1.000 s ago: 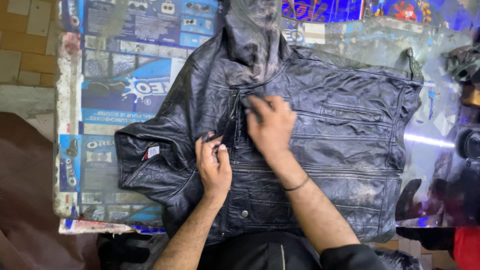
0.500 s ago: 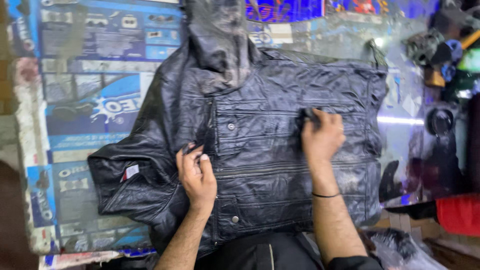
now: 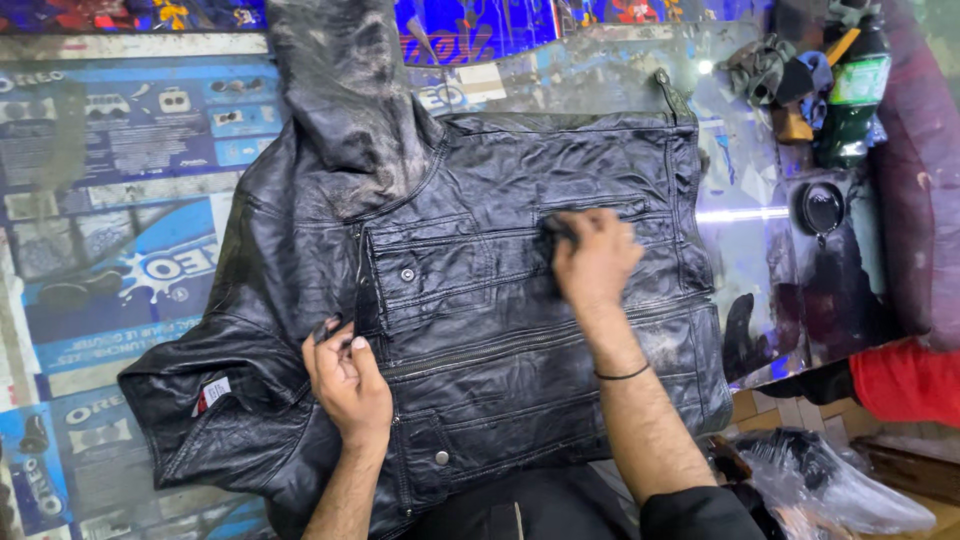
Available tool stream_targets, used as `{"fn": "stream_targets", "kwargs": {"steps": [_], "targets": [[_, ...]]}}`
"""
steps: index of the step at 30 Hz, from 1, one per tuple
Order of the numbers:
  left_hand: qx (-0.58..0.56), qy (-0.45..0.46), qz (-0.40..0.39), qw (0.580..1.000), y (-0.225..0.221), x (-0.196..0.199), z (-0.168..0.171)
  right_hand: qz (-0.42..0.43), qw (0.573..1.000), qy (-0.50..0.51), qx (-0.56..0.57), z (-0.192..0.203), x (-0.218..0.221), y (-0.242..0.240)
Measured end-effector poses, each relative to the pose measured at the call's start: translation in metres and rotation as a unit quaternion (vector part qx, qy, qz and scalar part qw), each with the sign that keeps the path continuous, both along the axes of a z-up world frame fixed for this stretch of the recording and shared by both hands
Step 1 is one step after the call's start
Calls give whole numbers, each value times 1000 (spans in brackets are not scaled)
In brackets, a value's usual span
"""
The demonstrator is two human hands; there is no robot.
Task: The person wipes the surface of a black leather jacket laid on a workbench using a dark cloth. They repeatedly dip the cloth into a small container of dark liquid and rub various sections of the jacket, including the chest, sleeves, and collar, while occasionally adjusting the jacket's position.
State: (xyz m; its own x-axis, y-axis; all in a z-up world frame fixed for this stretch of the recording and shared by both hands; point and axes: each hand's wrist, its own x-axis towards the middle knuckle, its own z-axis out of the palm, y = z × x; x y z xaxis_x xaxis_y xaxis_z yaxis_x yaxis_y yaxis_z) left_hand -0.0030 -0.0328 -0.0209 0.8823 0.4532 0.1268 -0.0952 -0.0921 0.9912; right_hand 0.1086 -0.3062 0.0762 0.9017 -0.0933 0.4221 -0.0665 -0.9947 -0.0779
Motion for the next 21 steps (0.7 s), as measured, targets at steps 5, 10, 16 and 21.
{"fn": "stream_targets", "kwargs": {"steps": [5, 10, 16, 21], "targets": [[17, -1, 8, 1000, 1, -1, -1, 92, 990, -39, 101, -3, 0, 35], [39, 19, 20, 999, 2, 0, 5, 246, 968, 1, 46, -16, -11, 25], [9, -4, 0, 1000, 1, 0, 3, -26, 996, -27, -87, -2, -3, -103], [8, 10, 12, 1000, 1, 0, 4, 217, 975, -25, 31, -13, 4, -111]]}}
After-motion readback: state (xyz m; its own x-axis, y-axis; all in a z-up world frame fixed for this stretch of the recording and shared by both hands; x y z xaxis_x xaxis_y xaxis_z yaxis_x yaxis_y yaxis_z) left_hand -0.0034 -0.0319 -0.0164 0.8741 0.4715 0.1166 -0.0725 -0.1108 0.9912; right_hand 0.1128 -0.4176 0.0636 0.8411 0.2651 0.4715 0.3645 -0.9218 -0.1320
